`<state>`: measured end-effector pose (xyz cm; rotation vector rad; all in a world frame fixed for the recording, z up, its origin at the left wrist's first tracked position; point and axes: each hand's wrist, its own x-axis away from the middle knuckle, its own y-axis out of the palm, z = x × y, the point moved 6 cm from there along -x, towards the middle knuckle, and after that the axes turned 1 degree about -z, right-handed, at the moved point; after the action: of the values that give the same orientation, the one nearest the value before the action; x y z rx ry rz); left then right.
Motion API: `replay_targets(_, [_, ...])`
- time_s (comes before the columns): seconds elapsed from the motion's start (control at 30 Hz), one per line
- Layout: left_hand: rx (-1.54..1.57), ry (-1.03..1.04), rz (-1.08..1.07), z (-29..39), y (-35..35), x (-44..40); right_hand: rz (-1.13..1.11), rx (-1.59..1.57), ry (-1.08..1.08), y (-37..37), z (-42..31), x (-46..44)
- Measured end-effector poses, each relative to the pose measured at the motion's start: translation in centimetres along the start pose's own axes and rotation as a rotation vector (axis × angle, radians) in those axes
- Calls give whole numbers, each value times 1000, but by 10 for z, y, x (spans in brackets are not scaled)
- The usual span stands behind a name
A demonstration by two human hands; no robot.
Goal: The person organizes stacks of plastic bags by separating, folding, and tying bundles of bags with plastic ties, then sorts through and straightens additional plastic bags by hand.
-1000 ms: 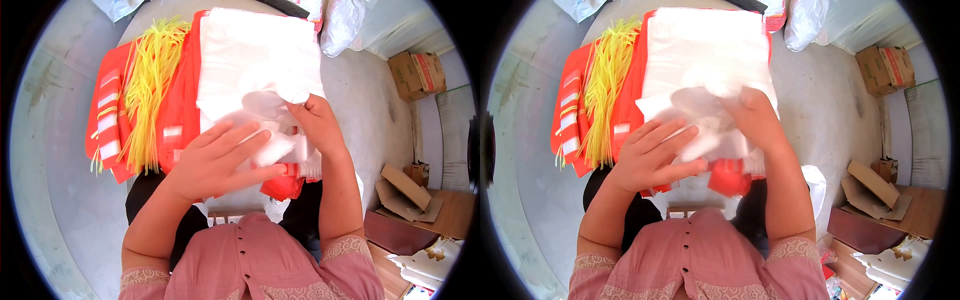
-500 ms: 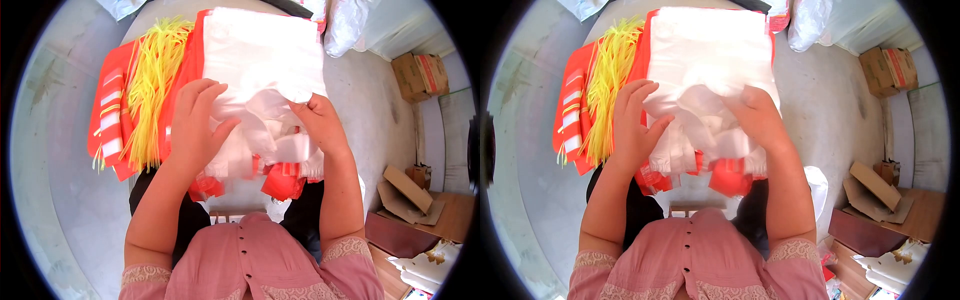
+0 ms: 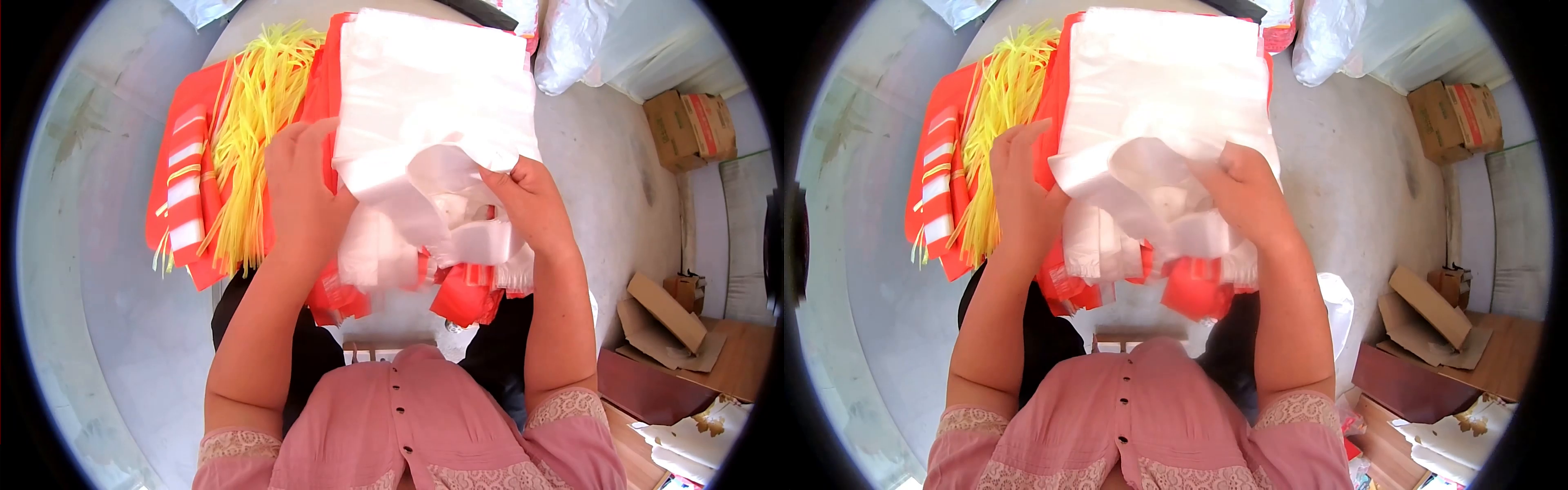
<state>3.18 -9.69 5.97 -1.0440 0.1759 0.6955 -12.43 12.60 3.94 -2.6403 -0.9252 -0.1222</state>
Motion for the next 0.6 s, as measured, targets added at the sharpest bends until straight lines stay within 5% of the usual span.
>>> replay_targets(0.23, [880, -718, -196, -17, 5, 30, -88, 63, -98, 8, 3, 17])
replay_targets(0.33, [983, -559, -299, -17, 4, 49, -155, 262, -256, 14, -8, 26])
replay_targets(0.43, [1606, -765, -327, -1, -5, 53, -224, 370, -300, 21, -20, 37])
replay_targets(0.53, [1451, -624, -304, 1, -13, 56, -302, 629, -569, 28, -26, 47])
replay_targets(0.6, [1210, -446, -685, -10, -22, 61, -268, 732, -660, 34, -20, 51])
